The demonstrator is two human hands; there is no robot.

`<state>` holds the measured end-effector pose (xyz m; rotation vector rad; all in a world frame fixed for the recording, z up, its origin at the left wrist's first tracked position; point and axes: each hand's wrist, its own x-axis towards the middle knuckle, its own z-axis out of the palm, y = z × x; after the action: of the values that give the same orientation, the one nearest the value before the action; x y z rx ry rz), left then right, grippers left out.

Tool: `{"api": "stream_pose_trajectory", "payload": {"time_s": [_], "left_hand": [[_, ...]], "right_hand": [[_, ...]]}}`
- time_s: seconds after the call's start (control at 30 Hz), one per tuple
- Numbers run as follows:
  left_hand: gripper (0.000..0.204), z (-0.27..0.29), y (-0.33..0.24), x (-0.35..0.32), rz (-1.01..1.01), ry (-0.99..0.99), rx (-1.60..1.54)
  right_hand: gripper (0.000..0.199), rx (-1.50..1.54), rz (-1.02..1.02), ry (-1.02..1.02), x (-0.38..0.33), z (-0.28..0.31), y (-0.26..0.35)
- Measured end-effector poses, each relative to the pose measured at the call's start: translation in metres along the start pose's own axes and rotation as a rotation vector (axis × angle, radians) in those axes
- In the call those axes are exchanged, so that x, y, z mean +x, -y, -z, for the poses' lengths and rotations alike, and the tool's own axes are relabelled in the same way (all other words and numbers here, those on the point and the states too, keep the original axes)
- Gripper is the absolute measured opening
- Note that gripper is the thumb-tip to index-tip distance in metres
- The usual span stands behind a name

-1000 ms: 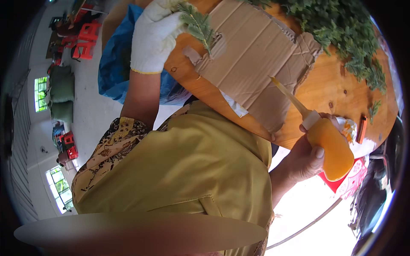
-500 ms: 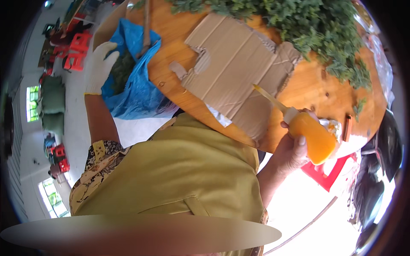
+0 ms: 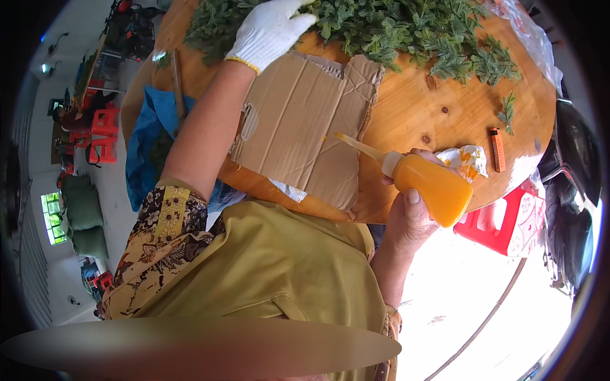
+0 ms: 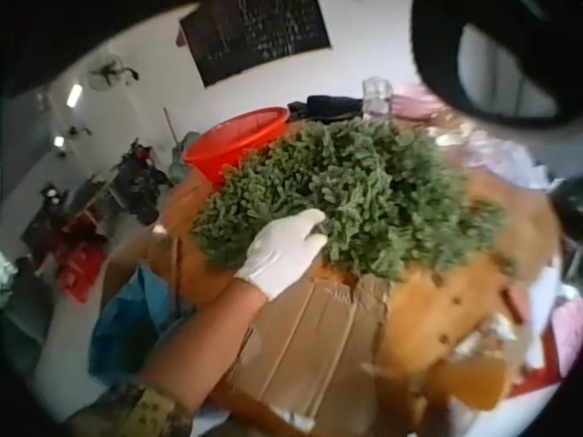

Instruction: Applying a liquid substance from a squeeze bottle to small plant cuttings on a cardboard surface.

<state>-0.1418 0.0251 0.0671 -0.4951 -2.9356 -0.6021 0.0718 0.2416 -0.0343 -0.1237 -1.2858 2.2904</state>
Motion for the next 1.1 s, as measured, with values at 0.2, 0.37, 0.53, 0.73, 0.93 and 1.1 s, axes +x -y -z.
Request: {"api": "stream_pose_trajectory", "payload": {"time_s": [0.2, 0.37, 0.53, 0.73, 0.93, 1.1], "left_hand": [[0.021, -0.019, 0.03, -0.021, -0.316, 0.023, 0.143], [0.02, 0.005, 0.035, -0.08, -0.318, 0.149, 0.064], [0.021, 0.027, 0.045, -0.098, -0.21, 0.212, -0.07], [0.019, 0.012, 0.057, -0.085, -0.136, -0.232, -0.031], [0.016, 0.016, 0.046, -0.055, -0.7, -0.212, 0.154], [0.025, -0.008, 0.057, -0.056, -0.597, 0.131, 0.241]], "right_hand": [[0.062, -0.007, -0.015, -0.016, 0.0, 0.003, -0.001], [0.059, 0.016, 0.021, -0.015, 0.0, 0.007, -0.006], [0.061, 0.043, 0.004, -0.013, 0.001, 0.002, -0.008], [0.056, 0.031, 0.018, 0.029, -0.001, 0.005, -0.01], [0.061, 0.018, 0.013, -0.015, 0.0, -0.003, -0.011], [0.067, 0.01, 0.0, -0.013, 0.0, -0.005, -0.013]]}}
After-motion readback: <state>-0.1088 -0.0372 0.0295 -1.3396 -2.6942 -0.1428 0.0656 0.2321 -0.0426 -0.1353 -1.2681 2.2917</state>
